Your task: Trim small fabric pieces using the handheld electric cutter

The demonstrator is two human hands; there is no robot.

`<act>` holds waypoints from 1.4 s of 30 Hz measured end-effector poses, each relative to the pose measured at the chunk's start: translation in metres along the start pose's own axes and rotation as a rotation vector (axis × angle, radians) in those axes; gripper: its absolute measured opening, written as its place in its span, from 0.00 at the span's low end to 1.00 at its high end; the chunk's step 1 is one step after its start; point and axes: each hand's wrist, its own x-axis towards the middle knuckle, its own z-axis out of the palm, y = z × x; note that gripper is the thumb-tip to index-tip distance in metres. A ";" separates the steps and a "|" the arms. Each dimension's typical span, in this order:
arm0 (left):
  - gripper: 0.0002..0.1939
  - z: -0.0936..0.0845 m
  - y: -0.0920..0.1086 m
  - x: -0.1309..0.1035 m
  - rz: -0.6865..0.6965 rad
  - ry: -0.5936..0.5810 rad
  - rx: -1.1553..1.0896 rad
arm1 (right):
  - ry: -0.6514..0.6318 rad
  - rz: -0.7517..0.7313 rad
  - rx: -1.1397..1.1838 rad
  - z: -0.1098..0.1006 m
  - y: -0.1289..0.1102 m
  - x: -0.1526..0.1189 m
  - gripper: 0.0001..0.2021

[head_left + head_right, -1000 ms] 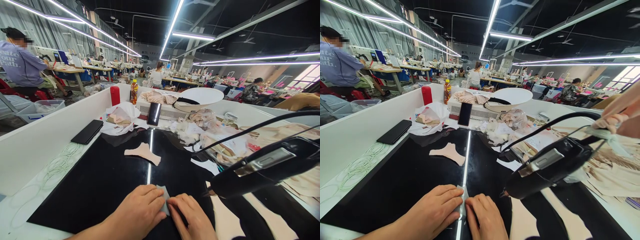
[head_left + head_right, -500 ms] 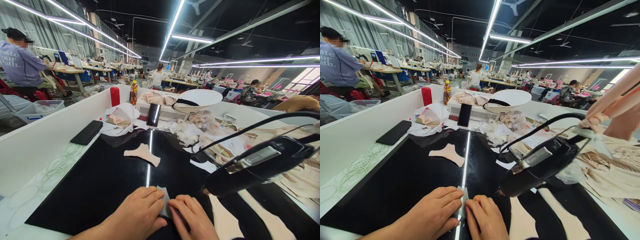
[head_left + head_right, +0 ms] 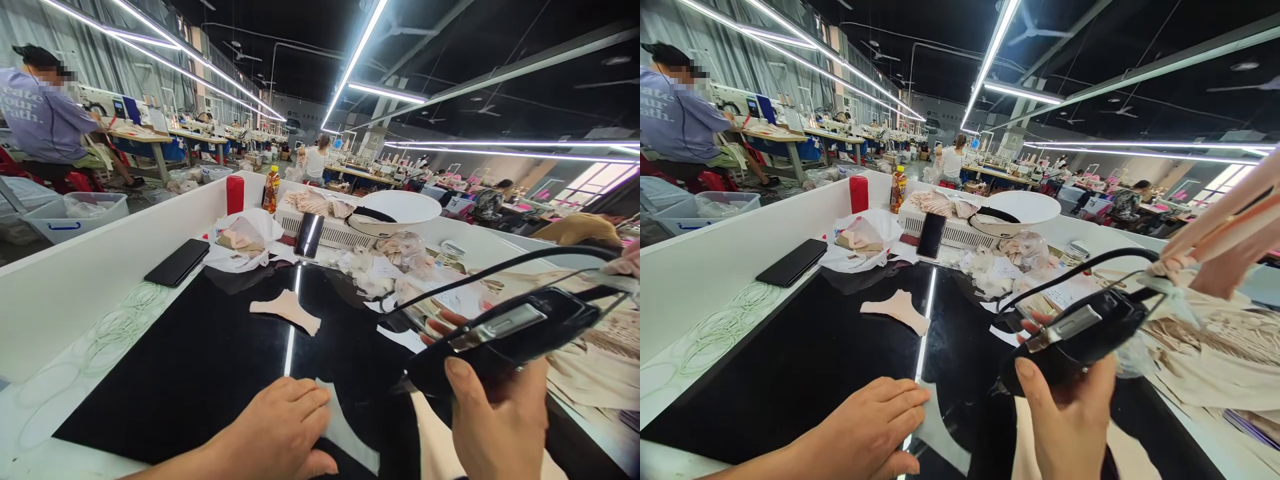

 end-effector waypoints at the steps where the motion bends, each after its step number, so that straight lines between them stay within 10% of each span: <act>1: 0.23 0.000 0.000 0.000 0.006 -0.003 0.008 | 0.026 0.010 0.024 0.007 -0.002 0.001 0.24; 14: 0.28 0.012 -0.002 -0.001 0.063 0.090 0.133 | -0.153 0.036 0.398 0.073 0.000 -0.031 0.19; 42: 0.24 0.003 -0.002 -0.004 0.041 -0.009 0.075 | -0.127 0.120 0.488 0.082 -0.001 -0.033 0.18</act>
